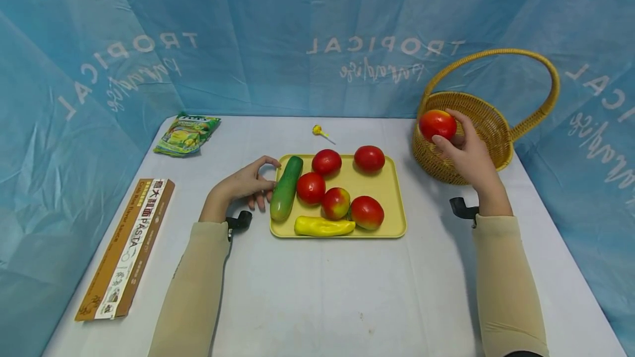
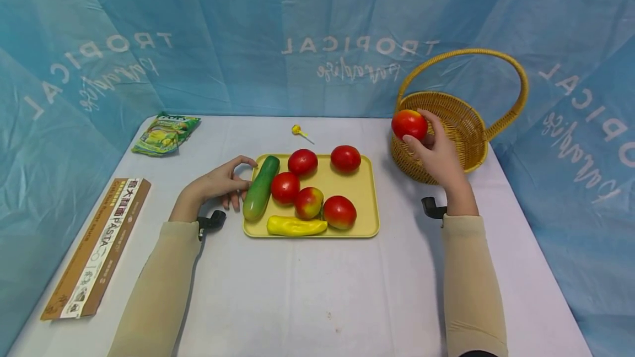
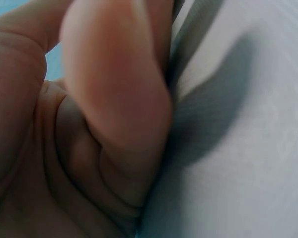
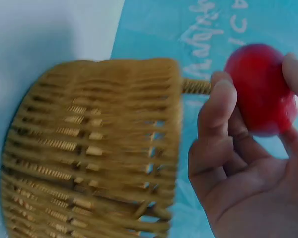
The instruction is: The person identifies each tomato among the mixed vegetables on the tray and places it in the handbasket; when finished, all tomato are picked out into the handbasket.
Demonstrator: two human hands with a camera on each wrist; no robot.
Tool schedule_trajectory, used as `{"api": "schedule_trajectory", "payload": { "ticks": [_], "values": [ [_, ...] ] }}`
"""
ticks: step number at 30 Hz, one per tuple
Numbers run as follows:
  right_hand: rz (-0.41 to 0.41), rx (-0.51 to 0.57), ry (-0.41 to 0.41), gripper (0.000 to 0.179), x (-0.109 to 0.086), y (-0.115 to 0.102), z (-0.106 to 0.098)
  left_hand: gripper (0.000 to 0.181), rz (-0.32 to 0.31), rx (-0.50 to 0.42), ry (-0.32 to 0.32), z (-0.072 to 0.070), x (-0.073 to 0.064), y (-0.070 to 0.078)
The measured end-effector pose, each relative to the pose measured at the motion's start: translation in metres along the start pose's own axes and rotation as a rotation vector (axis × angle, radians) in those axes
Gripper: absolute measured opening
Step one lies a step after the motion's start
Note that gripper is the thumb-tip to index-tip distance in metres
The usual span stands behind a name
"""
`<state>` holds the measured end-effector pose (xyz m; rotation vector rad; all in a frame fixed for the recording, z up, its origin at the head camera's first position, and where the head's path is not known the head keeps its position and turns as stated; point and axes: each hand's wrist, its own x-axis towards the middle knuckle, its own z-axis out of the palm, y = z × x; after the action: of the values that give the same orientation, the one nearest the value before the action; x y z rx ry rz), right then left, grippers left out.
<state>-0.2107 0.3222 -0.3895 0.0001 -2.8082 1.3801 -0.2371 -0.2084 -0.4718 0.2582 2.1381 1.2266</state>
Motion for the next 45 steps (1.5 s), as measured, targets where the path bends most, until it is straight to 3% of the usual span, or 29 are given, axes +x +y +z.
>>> {"api": "schedule_trajectory", "payload": {
  "ticks": [7,17,27,45],
  "values": [
    [0.067,0.002,0.094,0.080,0.005,0.018,-0.005,0.055,-0.003,-0.006,-0.003,0.001,0.000,-0.001],
    [0.134,-0.048,0.108,0.084,0.010,0.035,-0.003,0.056,-0.013,0.000,-0.008,0.003,-0.001,0.000],
    [0.147,-0.103,0.103,0.091,0.013,0.038,0.000,0.056,-0.009,-0.006,-0.007,0.002,0.001,-0.002],
    [0.125,-0.144,0.125,0.085,0.012,0.034,0.000,0.058,-0.018,0.002,0.007,0.000,0.000,-0.001]
  ]
}}
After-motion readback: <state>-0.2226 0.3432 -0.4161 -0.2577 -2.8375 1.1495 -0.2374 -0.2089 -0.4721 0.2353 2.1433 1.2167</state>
